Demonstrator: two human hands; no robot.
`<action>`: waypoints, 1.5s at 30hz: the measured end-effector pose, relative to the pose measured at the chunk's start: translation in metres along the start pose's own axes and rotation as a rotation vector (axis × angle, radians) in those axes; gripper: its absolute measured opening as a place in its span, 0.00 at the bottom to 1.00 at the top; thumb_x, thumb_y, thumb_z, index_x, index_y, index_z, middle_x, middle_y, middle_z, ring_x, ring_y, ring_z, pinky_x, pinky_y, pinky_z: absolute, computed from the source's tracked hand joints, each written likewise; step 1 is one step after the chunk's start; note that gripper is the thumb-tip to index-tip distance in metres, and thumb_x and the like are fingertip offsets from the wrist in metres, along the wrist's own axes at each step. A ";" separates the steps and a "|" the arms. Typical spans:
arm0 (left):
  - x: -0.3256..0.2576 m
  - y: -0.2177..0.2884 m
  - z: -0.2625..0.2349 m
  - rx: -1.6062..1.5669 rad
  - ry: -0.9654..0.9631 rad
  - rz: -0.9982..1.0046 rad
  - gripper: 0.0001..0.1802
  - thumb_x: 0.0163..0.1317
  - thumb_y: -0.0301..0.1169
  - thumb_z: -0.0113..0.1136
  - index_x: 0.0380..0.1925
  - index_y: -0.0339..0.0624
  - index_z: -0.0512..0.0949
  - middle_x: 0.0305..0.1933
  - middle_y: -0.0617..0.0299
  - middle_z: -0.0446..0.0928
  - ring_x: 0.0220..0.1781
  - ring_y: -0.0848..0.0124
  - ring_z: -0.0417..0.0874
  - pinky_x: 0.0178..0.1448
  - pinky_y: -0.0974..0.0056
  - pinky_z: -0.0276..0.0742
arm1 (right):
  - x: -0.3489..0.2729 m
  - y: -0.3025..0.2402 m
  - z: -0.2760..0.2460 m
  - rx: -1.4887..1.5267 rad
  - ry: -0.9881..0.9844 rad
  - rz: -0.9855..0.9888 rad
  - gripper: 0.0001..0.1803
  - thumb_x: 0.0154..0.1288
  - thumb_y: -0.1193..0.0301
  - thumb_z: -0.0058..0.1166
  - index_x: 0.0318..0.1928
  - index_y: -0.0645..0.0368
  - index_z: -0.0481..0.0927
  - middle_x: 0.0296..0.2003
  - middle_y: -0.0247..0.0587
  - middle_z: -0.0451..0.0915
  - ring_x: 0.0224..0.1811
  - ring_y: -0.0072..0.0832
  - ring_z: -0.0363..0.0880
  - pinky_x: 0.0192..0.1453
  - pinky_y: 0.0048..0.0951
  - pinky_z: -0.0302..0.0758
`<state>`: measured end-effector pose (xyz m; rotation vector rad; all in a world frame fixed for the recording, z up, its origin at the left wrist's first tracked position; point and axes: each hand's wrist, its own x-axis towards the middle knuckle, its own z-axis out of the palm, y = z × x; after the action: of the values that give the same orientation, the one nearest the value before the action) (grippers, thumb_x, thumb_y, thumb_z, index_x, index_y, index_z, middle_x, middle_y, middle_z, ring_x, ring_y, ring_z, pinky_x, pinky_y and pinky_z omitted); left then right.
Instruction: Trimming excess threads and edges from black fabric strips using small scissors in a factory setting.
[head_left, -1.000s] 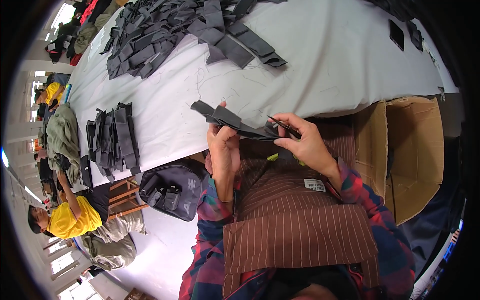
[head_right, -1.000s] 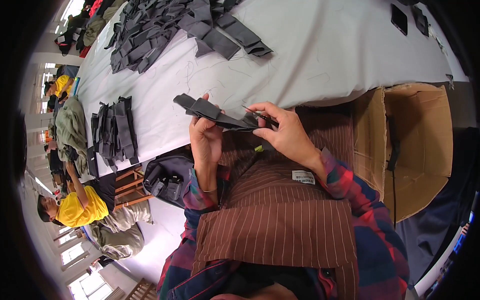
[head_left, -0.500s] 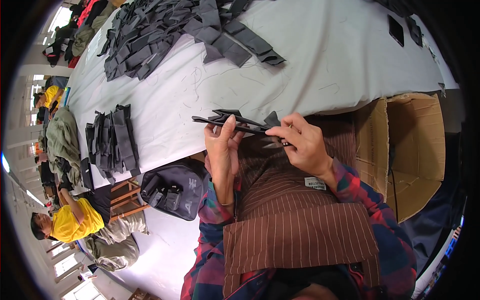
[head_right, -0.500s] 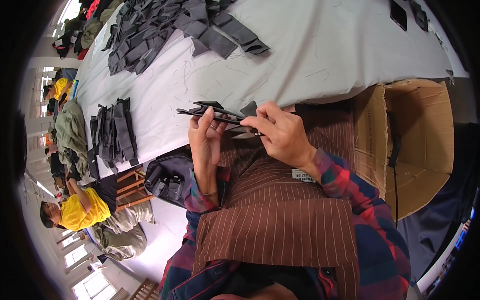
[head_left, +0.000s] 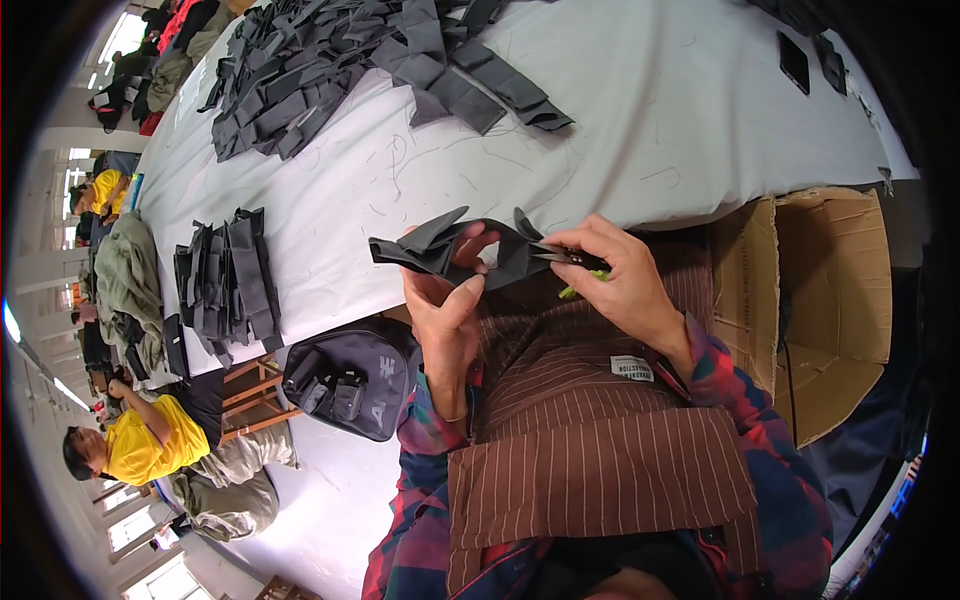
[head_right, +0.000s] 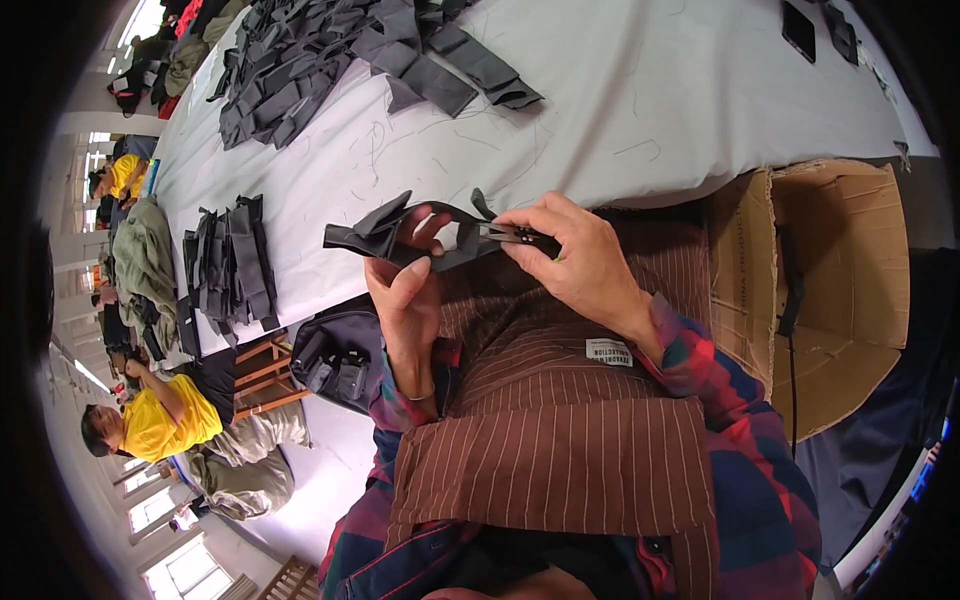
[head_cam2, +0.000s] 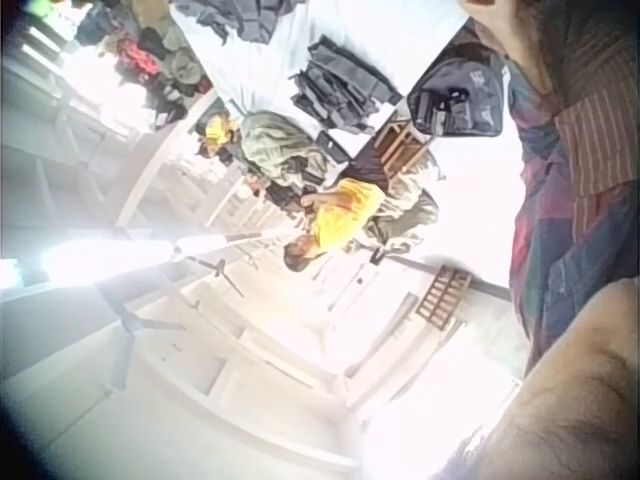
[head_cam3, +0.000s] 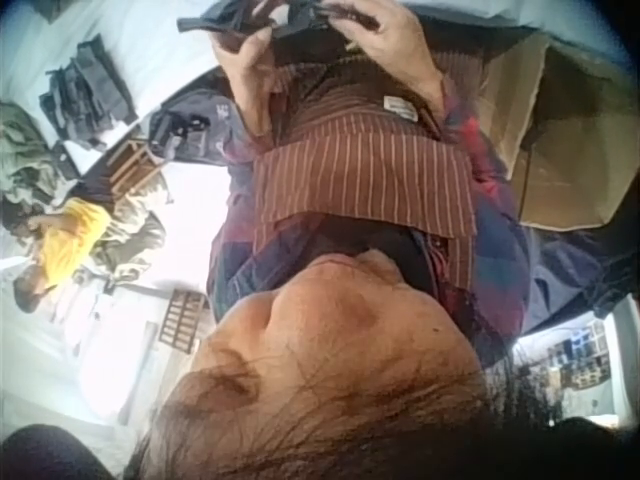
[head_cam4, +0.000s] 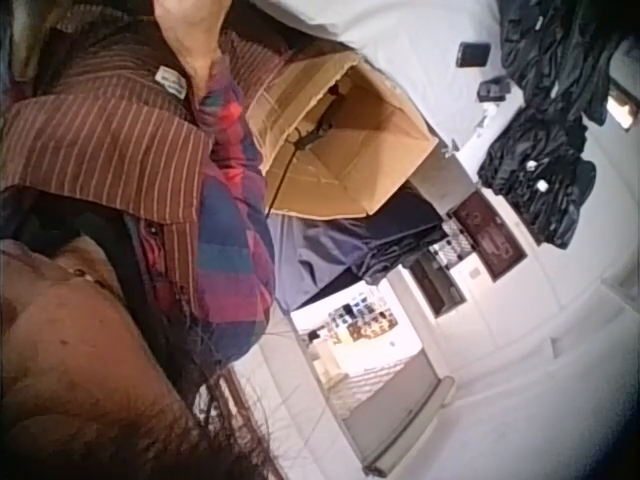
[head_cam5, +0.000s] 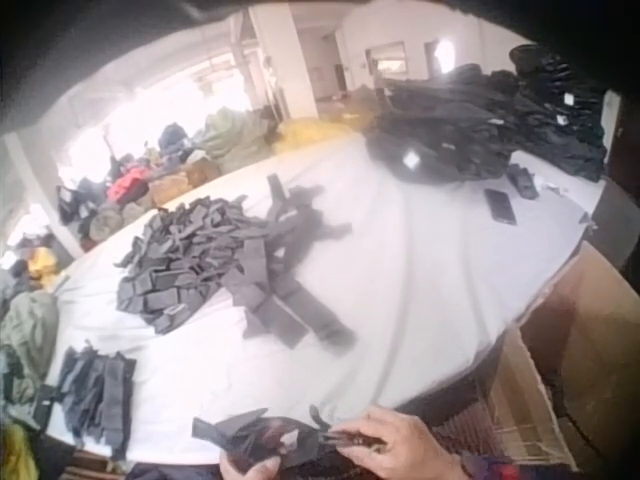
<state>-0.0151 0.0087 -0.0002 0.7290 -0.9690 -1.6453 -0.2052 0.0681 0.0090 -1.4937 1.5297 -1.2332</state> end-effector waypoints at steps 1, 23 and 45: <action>0.000 0.001 0.001 0.001 0.001 0.000 0.34 0.49 0.21 0.60 0.60 0.35 0.64 0.58 0.47 0.73 0.60 0.50 0.75 0.53 0.62 0.70 | 0.001 -0.006 -0.003 -0.008 -0.016 0.026 0.14 0.54 0.78 0.59 0.43 0.60 0.81 0.35 0.41 0.77 0.36 0.34 0.78 0.40 0.28 0.73; 0.001 0.005 0.007 -0.025 -0.015 -0.006 0.36 0.57 0.19 0.63 0.61 0.40 0.54 0.52 0.43 0.75 0.50 0.54 0.81 0.54 0.57 0.76 | -0.001 -0.014 0.000 -0.162 0.027 -0.081 0.09 0.57 0.77 0.59 0.40 0.62 0.82 0.30 0.41 0.82 0.31 0.31 0.80 0.37 0.28 0.74; -0.003 -0.004 0.007 0.081 -0.027 -0.252 0.35 0.62 0.16 0.54 0.69 0.38 0.55 0.42 0.57 0.81 0.40 0.79 0.81 0.44 0.74 0.78 | 0.038 -0.014 0.012 -0.335 0.145 -0.335 0.11 0.54 0.72 0.62 0.40 0.52 0.81 0.27 0.32 0.78 0.29 0.33 0.74 0.34 0.33 0.67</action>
<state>-0.0224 0.0137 -0.0001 0.9159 -0.9999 -1.8460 -0.1941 0.0300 0.0233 -1.9798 1.6925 -1.3435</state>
